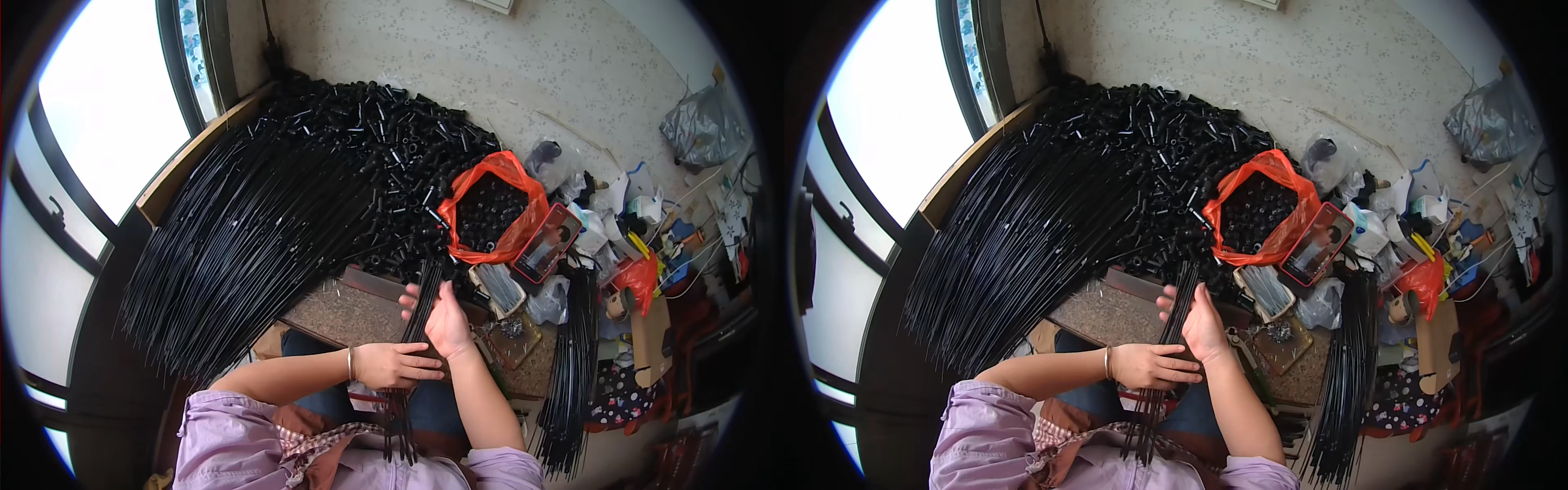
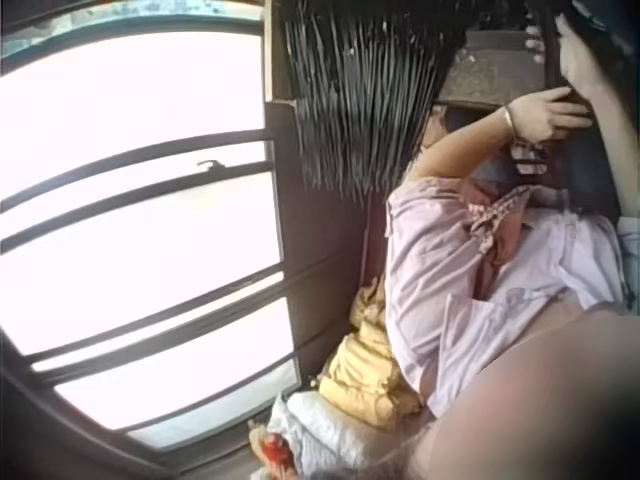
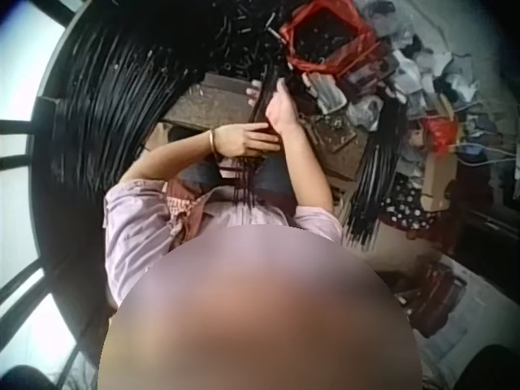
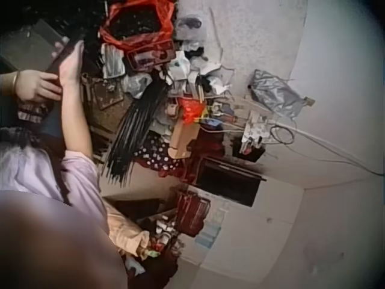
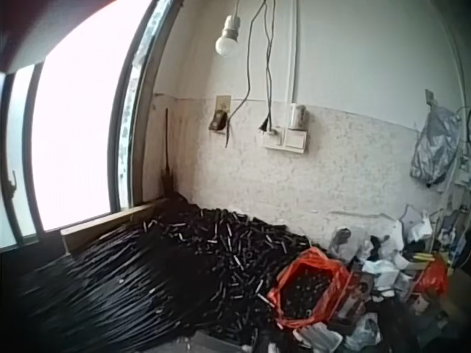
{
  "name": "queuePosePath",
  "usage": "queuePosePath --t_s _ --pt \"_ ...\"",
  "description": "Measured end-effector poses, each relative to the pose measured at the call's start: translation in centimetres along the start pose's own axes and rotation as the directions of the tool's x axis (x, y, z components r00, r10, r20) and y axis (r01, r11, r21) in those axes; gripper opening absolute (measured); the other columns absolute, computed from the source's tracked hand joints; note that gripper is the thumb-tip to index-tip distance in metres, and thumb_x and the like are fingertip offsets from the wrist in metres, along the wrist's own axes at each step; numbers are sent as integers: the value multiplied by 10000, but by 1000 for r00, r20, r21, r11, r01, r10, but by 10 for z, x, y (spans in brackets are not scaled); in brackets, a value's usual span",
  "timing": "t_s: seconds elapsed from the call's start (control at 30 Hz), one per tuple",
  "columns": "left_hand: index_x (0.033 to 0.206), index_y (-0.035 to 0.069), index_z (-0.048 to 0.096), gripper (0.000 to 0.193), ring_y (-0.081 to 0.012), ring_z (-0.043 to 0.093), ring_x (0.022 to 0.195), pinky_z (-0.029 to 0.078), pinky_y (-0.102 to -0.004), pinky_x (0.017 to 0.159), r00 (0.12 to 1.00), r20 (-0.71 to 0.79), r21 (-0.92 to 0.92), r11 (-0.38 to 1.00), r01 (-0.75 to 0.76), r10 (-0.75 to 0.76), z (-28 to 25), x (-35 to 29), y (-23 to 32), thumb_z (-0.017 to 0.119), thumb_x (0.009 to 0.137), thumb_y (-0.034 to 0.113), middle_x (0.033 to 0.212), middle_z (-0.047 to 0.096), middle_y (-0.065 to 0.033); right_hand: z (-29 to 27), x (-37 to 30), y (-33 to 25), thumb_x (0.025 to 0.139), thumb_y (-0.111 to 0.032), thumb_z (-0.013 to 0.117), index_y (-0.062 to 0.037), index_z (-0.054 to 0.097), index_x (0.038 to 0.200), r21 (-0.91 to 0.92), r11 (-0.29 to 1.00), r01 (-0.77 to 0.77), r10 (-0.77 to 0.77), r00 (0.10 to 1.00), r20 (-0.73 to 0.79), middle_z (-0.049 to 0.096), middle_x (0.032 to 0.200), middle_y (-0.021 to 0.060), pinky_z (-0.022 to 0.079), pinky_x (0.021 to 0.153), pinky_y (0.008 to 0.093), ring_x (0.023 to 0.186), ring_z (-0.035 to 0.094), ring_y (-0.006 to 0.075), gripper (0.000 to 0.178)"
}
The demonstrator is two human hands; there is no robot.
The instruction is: Manually assembling umbrella ribs by attaching plastic caps to long metal rods.
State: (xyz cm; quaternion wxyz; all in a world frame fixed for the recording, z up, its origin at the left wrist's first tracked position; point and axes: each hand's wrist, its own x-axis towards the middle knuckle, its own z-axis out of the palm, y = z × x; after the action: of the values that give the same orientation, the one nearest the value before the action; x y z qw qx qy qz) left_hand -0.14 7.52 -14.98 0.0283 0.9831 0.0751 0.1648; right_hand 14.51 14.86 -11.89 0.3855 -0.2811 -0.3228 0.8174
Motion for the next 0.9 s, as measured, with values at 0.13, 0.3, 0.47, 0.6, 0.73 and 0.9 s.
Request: queuePosePath --t_s 0.13,0.3,0.47,0.6,0.73,0.9 --pt "901 108 672 277 -240 386 1259 199 -471 1081 989 -108 -131 987 88 -103 0 2 0 549 703 258 1362 413 -83 -4 0 -17 922 -313 489 -72 385 1306 -659 576 483 -742 647 -174 510 1205 122 405 901 365 1079 512 239 466" --pt "895 91 669 287 -251 394 1249 225 -459 1074 997 -52 -155 987 52 -60 2 1 -2 540 697 253 1339 432 -99 -16 -16 28 852 -175 613 -3 514 1088 -308 951 23 -185 840 -509 607 974 87 482 659 246 803 606 144 308" --pt "935 70 649 291 -275 430 1212 240 -471 1066 994 -105 -32 999 19 -23 -4 0 2 515 727 224 1288 474 -122 -11 -4 29 824 -82 624 43 514 1046 -428 903 41 -133 973 -188 615 934 135 502 678 268 794 613 175 277" --pt "965 78 636 297 -266 423 1220 234 -477 1065 983 -161 -70 995 76 -86 -3 3 3 511 738 222 1300 464 -120 13 -18 21 836 -58 597 62 418 1217 -706 607 364 -635 756 -156 534 1156 202 497 791 290 929 595 220 437" --pt "1010 86 618 343 -245 424 1222 240 -461 1062 990 -81 -180 979 99 -115 -8 3 -1 554 709 238 1283 478 -114 -17 -30 25 884 -220 578 31 489 1185 -438 899 -16 -202 872 -446 569 1090 160 503 752 286 905 590 190 401" --pt "1109 49 561 365 -288 489 1138 302 -437 1029 954 -141 -458 872 176 -267 -4 4 -4 578 800 242 1206 530 -144 2 -53 7 879 -529 443 43 542 1137 -323 938 127 -145 989 -32 584 1110 158 424 887 334 1044 546 234 636"
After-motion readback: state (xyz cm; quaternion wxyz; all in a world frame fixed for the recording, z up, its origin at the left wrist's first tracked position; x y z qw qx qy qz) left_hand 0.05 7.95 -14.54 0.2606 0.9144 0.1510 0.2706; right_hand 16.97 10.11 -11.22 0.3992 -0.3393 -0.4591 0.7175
